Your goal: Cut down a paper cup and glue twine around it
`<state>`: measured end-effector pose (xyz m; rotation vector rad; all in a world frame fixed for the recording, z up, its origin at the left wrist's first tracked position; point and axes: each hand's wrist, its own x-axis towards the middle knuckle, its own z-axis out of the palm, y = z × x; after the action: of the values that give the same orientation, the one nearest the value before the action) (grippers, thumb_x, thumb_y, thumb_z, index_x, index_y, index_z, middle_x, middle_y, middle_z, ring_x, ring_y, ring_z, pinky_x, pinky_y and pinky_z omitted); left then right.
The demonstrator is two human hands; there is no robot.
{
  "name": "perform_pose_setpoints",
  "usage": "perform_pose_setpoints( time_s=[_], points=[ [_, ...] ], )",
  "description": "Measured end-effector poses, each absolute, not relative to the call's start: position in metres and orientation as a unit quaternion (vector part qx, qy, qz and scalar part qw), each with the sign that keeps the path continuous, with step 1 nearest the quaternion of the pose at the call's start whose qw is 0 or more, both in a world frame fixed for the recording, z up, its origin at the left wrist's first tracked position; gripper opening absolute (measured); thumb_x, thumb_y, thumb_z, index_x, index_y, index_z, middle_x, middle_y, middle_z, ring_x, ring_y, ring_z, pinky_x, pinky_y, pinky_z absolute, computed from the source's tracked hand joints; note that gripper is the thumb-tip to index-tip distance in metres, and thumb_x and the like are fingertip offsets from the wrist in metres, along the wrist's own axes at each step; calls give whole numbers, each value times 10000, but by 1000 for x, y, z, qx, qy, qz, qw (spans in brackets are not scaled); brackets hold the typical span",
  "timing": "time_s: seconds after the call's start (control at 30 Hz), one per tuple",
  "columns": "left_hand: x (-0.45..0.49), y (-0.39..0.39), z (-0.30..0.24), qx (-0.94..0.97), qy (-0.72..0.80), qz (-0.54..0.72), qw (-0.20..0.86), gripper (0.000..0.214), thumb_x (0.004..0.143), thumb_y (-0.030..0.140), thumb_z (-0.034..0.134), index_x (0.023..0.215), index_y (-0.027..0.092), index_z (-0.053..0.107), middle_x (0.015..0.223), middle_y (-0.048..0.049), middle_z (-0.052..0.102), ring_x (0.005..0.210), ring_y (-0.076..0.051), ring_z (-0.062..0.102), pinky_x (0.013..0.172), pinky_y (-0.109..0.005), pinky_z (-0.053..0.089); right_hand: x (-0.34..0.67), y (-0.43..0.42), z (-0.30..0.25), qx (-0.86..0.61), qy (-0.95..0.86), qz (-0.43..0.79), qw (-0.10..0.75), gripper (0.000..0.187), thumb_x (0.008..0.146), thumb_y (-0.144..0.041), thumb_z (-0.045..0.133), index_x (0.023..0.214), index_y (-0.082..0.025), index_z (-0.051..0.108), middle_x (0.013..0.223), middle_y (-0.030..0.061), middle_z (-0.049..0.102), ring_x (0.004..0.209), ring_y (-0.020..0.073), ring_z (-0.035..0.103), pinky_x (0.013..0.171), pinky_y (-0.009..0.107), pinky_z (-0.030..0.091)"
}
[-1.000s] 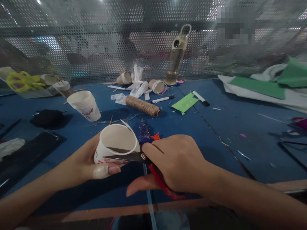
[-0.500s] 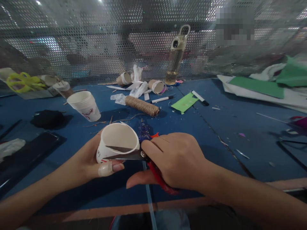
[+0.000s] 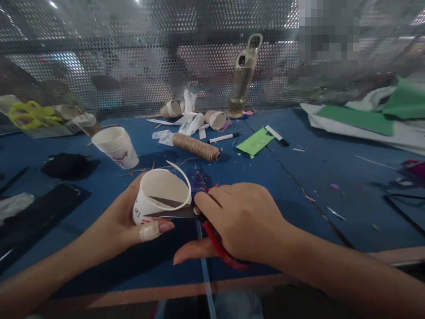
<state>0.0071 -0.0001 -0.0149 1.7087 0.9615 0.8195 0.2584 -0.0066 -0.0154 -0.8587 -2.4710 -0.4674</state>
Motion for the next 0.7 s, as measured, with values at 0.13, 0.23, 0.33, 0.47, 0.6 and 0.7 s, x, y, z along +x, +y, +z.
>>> perform_pose_setpoints(
  time_s=[0.13, 0.23, 0.33, 0.47, 0.6, 0.7],
  points=[
    [12, -4, -12, 684, 404, 351, 496, 554, 799, 348, 887, 1277, 236, 630, 1235, -68, 720, 1026, -245, 717, 863, -319, 549, 261, -7, -17, -313, -903, -175, 236, 692, 981, -790, 377, 747, -195, 644, 583, -11, 628, 523, 164, 597, 545, 341, 280],
    [12, -6, -10, 675, 405, 357, 502, 598, 774, 369, 918, 1279, 248, 622, 1228, -49, 723, 1021, -235, 721, 862, -303, 549, 261, -8, -17, -319, -899, -189, 233, 698, 1000, -780, 339, 713, -204, 609, 564, -17, 613, 504, 156, 573, 539, 344, 247],
    [9, -5, -12, 685, 399, 342, 505, 593, 818, 373, 884, 1308, 255, 572, 1156, -35, 726, 985, -224, 726, 828, -295, 558, 259, -7, -16, -322, -897, -188, 236, 726, 985, -808, 315, 711, -205, 612, 558, -15, 608, 497, 153, 567, 536, 332, 254],
    [5, -1, -15, 716, 404, 309, 478, 609, 855, 397, 851, 1334, 258, 503, 1122, -43, 728, 995, -239, 728, 812, -306, 568, 256, -7, -17, -323, -900, -173, 237, 749, 959, -839, 338, 756, -192, 656, 587, -4, 629, 518, 166, 601, 545, 322, 297],
    [6, -1, -17, 711, 414, 309, 477, 668, 850, 432, 853, 1368, 267, 463, 1120, -52, 750, 1022, -258, 742, 830, -322, 576, 258, -8, -17, -315, -900, -182, 239, 684, 1003, -769, 365, 700, -204, 602, 552, -20, 594, 489, 149, 555, 533, 327, 264],
    [7, -2, -17, 708, 407, 316, 482, 698, 843, 458, 854, 1380, 264, 452, 1157, -73, 758, 1040, -279, 752, 851, -349, 588, 259, -9, -16, -313, -900, -187, 239, 684, 1010, -766, 343, 674, -211, 561, 536, -27, 570, 478, 138, 537, 529, 326, 261]
  ],
)
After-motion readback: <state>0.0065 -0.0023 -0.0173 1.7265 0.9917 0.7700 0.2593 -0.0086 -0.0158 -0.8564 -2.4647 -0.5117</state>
